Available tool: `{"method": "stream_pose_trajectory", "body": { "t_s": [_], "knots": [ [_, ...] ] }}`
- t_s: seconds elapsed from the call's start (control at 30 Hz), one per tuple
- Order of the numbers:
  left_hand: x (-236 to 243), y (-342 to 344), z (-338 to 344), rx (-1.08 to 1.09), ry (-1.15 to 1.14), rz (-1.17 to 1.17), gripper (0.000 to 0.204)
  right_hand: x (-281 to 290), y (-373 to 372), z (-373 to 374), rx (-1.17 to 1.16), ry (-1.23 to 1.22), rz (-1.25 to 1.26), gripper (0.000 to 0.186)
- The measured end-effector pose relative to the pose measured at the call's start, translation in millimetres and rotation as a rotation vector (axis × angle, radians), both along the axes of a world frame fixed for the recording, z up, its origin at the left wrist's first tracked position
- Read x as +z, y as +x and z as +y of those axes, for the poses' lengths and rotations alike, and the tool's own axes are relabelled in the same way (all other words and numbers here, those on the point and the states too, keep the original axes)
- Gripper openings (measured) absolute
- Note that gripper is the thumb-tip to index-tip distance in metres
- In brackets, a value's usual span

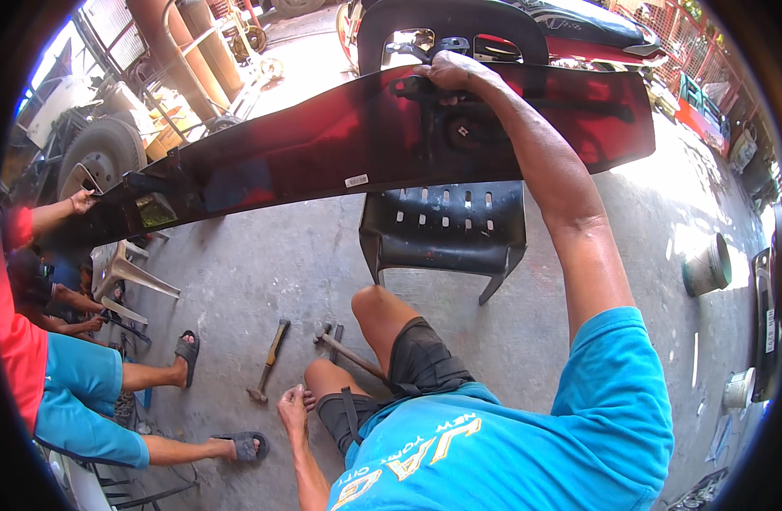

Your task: The person uses a hammer and a metal bar to adjust and fit a metal bracket onto a red car bumper. They repeatedly position the bracket, strike it with the hammer, and check the alignment with the bumper.

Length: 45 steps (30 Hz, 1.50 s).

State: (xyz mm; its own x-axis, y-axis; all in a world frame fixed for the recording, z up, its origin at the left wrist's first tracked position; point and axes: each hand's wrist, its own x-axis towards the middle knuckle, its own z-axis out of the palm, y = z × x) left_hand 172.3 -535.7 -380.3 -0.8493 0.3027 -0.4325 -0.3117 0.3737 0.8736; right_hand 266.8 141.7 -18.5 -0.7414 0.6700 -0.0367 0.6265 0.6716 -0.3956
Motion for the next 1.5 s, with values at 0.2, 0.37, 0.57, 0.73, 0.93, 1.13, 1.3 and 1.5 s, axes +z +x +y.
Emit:
{"method": "stream_pose_trajectory", "body": {
  "t_s": [0.2,0.37,0.57,0.73,0.93,1.13,1.3,1.5],
  "knots": [
    [-4,5,4,-0.013,-0.026,-0.014,0.033,3,-3,1,-0.002,0.138,-0.008,0.063],
    [-5,5,1,0.0,-0.013,0.0,0.032,3,1,5,-0.044,0.351,0.106,0.064],
    [0,8,-6,-0.025,-0.073,-0.01,0.031,-2,13,-7,-0.058,0.183,0.158,0.057],
    [8,10,7,-0.07,-0.093,-0.014,0.033,-19,31,-13,-0.005,0.373,0.326,0.057],
    [17,11,37,-0.185,-0.174,0.012,0.034,-36,52,-25,0.103,0.445,0.43,0.046],
    [49,23,126,-0.384,-0.109,0.101,0.039,-39,60,-28,0.108,0.597,0.396,0.053],
    [58,30,138,-0.48,-0.222,0.148,0.039,-40,55,-26,0.109,0.46,0.391,0.053],
    [76,23,194,-0.636,-0.126,0.346,0.043,-46,55,-18,0.14,0.488,0.492,0.057]
  ]
}}
